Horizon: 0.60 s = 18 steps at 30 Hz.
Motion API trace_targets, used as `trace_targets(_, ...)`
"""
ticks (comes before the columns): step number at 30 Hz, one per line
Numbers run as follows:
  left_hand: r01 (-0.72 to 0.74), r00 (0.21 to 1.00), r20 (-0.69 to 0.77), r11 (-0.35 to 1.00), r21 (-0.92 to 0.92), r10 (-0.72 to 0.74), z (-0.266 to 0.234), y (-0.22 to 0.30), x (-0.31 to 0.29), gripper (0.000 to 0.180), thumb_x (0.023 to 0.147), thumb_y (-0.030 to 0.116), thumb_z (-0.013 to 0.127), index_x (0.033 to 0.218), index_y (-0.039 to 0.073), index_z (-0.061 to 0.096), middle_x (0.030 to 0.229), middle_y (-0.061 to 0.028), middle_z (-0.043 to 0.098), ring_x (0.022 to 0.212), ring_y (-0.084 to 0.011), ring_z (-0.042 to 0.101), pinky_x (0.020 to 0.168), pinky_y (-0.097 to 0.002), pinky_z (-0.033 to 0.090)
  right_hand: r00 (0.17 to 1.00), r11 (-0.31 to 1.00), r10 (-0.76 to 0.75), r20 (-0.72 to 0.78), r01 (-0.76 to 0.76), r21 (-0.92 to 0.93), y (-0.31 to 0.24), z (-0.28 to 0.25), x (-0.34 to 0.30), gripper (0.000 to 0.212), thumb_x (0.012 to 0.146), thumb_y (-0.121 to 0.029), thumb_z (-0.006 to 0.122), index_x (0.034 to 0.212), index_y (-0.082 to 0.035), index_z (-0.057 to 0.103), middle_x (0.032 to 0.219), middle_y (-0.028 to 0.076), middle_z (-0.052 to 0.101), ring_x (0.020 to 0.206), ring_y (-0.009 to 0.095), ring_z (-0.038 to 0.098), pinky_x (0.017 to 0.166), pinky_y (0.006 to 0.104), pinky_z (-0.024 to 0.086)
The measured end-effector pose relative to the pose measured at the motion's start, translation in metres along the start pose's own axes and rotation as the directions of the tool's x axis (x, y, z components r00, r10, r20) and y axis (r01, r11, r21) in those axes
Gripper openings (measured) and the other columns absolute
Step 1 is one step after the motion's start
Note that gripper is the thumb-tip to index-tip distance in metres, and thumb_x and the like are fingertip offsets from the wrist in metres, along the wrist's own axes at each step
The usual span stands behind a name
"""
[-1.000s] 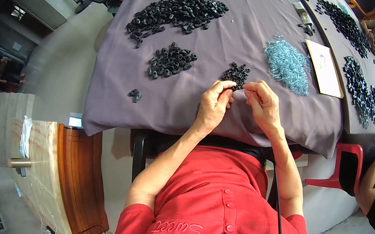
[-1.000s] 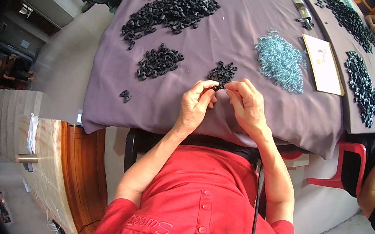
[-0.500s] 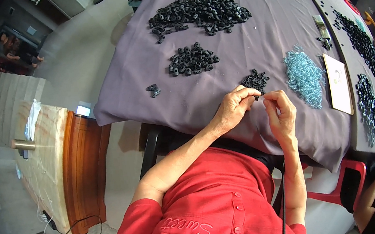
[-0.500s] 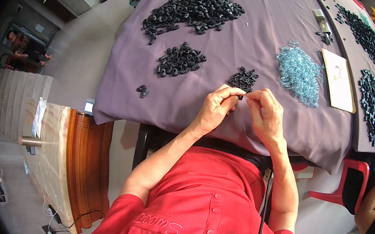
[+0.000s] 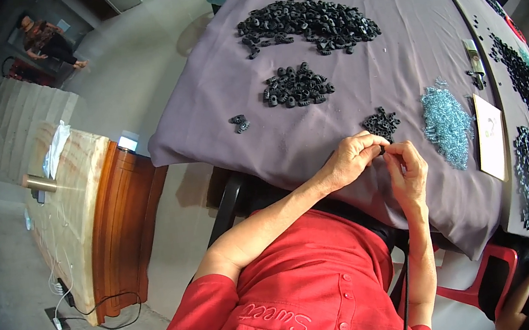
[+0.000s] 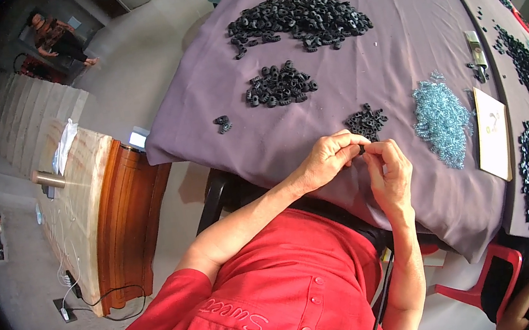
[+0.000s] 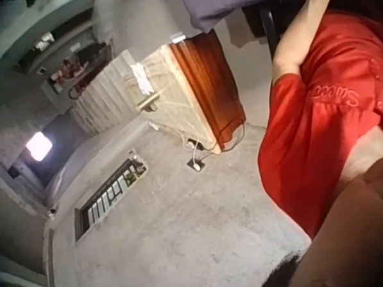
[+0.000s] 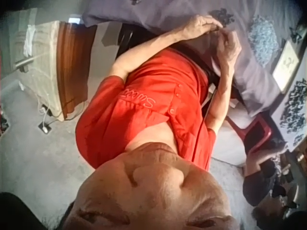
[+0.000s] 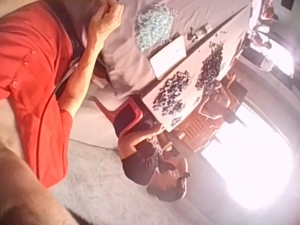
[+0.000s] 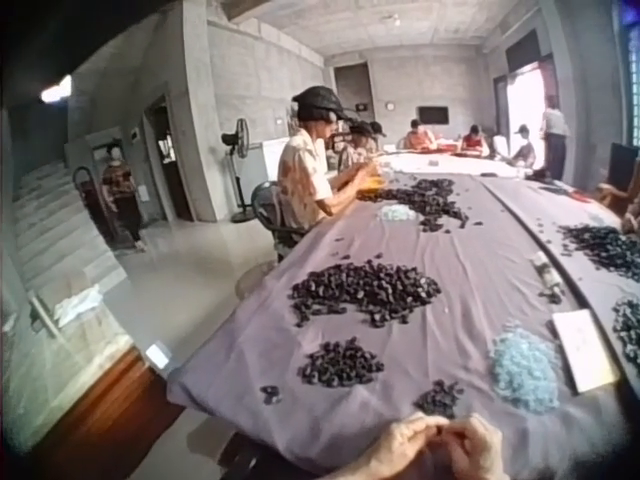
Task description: Sorting and inspecting small black plastic components on a table.
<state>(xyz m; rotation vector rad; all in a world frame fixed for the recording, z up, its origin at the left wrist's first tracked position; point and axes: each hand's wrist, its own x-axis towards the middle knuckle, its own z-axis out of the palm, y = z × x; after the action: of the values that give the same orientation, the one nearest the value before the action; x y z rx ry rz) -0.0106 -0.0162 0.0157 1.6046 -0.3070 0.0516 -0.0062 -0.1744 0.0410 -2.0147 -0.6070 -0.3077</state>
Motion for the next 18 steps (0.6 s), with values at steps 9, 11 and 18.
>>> trace_targets(9,0.226,0.974,0.083,0.934,-0.278,-0.211,-0.004,-0.003,-0.001,0.016,0.094,0.014,0.053,0.105,0.005,0.059,0.073,0.0028,0.055,0.060,-0.0030,0.048,0.053,-0.0174,0.041,0.910,0.790,0.357,0.211,-0.415,0.452,0.006,-0.002,-0.004,0.010,0.081,0.002,0.064,0.088,-0.001,0.058,0.075,0.001,0.060,0.063,0.007,0.054,0.057,0.0199,0.046)
trace_targets(11,0.249,0.968,0.081,0.916,-0.313,-0.236,-0.006,-0.003,-0.004,0.014,0.093,0.014,0.054,0.102,0.005,0.060,0.071,0.0027,0.056,0.058,-0.0032,0.049,0.052,-0.0171,0.041,0.924,0.815,0.338,0.178,-0.382,0.436,0.006,-0.001,-0.005,0.008,0.081,0.002,0.064,0.087,0.000,0.059,0.074,0.001,0.061,0.062,0.006,0.055,0.056,0.0200,0.046)
trace_targets(18,0.232,0.973,0.071,0.936,-0.265,-0.221,-0.005,0.002,-0.006,0.013,0.091,0.013,0.057,0.101,0.006,0.061,0.070,0.0038,0.055,0.060,-0.0026,0.048,0.052,-0.0178,0.041,0.963,0.935,0.240,0.123,-0.263,0.237,0.005,-0.006,-0.003,0.007,0.080,0.003,0.064,0.084,0.001,0.059,0.074,0.001,0.061,0.062,0.006,0.055,0.056,0.0205,0.046)
